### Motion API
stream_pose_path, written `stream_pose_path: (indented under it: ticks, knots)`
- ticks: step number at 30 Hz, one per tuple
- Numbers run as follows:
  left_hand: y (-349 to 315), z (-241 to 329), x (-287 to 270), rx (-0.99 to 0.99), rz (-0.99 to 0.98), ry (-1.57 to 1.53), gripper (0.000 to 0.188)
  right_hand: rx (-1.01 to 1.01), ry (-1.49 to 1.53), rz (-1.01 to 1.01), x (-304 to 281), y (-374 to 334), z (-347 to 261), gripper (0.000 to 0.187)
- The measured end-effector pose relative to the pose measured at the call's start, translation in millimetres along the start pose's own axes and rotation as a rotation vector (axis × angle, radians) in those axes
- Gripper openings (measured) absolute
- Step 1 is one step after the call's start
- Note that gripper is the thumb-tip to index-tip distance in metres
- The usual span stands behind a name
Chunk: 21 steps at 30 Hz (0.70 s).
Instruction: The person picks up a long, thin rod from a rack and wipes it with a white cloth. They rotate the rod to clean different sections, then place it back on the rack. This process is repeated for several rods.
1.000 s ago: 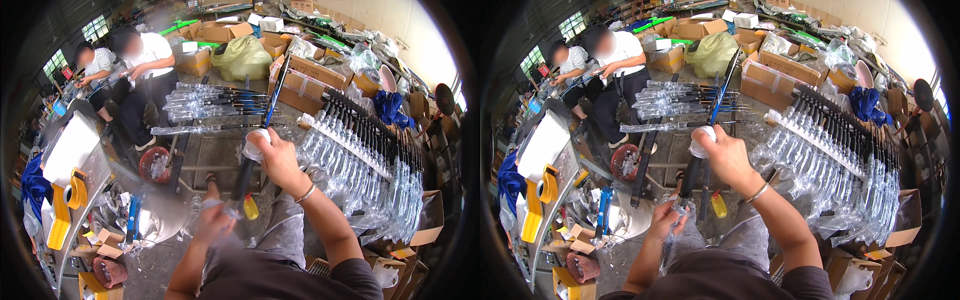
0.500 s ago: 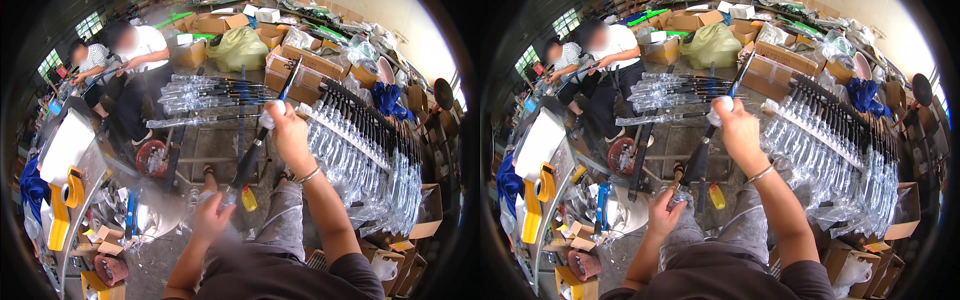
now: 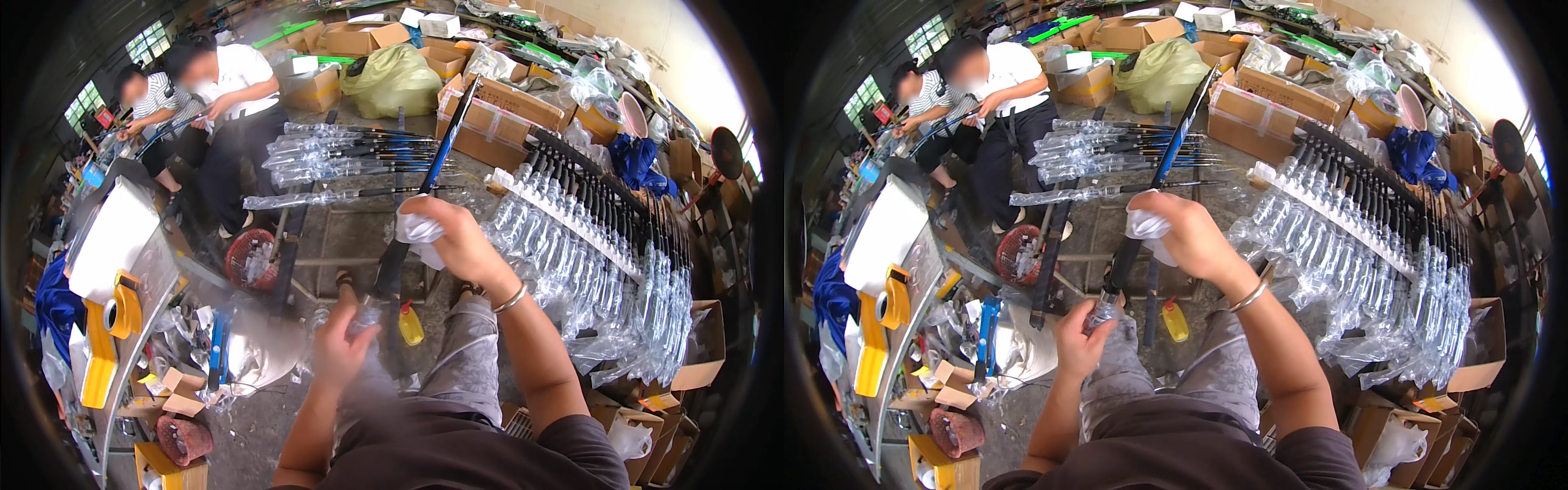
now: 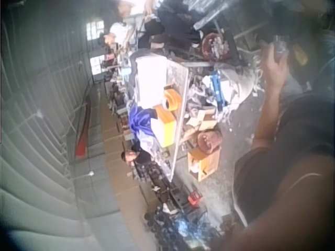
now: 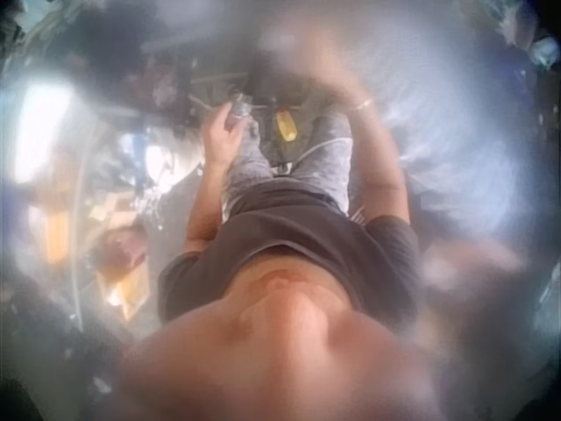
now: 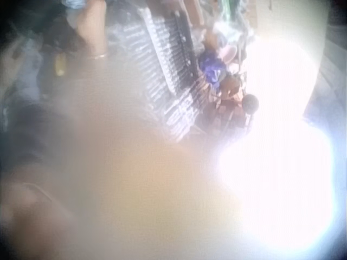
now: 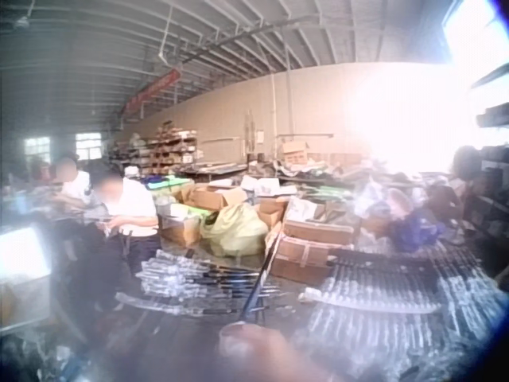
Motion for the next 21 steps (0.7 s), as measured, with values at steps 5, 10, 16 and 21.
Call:
stream_pose_path:
  ticks: [5,10,16,21]
  knots:
    - [-2,-8,-4,-0.324,-0.159,-0.539,0.035,0.326,0.264,-0.225,0,-8,20,0.033]
    - [11,10,-8,-0.338,-0.288,-0.758,0.043,0.297,-0.861,-0.644,4,-61,76,0.028]
    - [10,1,-2,-0.405,-0.324,-0.811,0.046,0.263,-0.093,-0.235,1,-49,60,0.031]
    - [8,-1,0,-0.460,-0.318,-0.808,0.048,0.277,0.130,0.050,-13,-25,28,0.037]
Point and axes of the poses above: each hand's wrist, its own y-axis towards the middle knuckle, its own x-axis out of the palm, z = x × y, the point moved 1 cm from there along y, towards the middle knuckle, and after that the axes turned 13 degrees about z, right-handed, at the moved point
